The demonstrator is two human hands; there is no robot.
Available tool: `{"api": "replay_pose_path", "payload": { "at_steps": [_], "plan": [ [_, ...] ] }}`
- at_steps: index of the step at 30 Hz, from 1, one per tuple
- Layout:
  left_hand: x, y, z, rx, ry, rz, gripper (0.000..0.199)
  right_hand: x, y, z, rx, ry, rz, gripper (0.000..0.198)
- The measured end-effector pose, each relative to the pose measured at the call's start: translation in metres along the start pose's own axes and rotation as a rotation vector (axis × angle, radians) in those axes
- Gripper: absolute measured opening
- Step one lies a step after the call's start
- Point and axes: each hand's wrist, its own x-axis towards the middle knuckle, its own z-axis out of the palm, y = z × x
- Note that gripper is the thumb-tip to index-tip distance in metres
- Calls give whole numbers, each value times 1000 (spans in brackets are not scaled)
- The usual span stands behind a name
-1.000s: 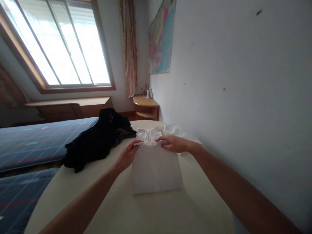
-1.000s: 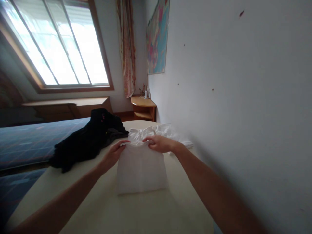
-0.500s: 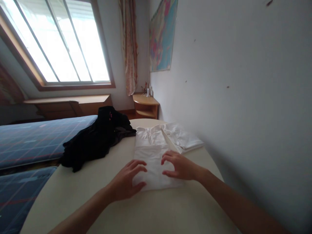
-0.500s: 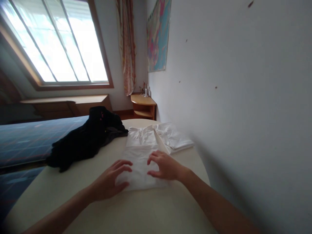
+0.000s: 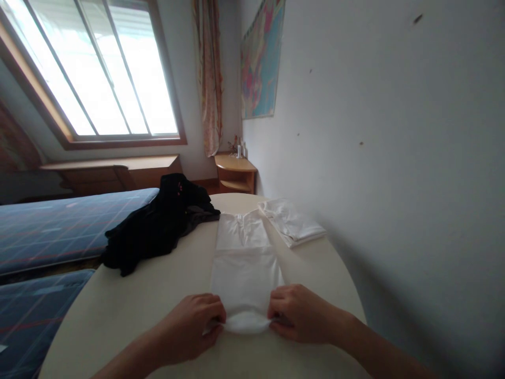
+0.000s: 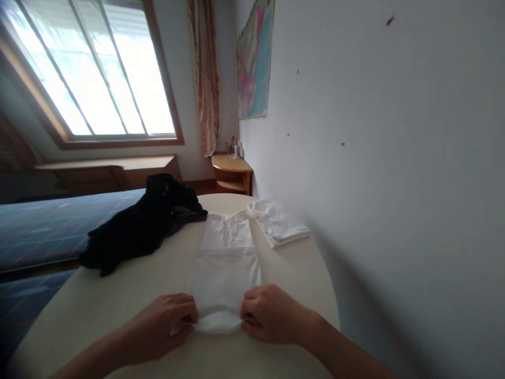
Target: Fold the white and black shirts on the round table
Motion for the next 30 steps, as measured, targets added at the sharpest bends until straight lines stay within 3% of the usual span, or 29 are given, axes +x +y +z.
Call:
{"api": "replay_pose_path", "payload": {
  "at_steps": [5,7,8,10,13,15,17,20,26,30],
  "plan": [
    [-25,35,-20,-141,-473,-74,31,-19,-36,13,118,-246,-175,11],
    [-25,40,-22,-154,-556,-69,35,-19,-42,15,111,-295,-193,15],
    [-23,40,-23,-165,-539,-66,34,-18,-43,13,118,-296,-184,12],
    [-12,34,-22,-173,-379,-65,28,-9,-39,5,146,-228,-115,5],
    [11,17,-20,-67,10,-66,23,10,-24,-10,118,23,117,13],
    [27,4,-19,10,140,-77,29,22,-11,-14,75,177,246,17],
    [38,-6,-19,29,137,-93,38,31,1,-12,57,242,297,25],
    [46,-13,-18,8,58,-97,45,39,12,-3,66,232,291,34],
    [43,-8,-11,-46,52,-124,28,40,10,12,99,255,248,14],
    [35,-3,-7,-137,53,-128,31,34,6,16,136,263,203,11]
  ]
}}
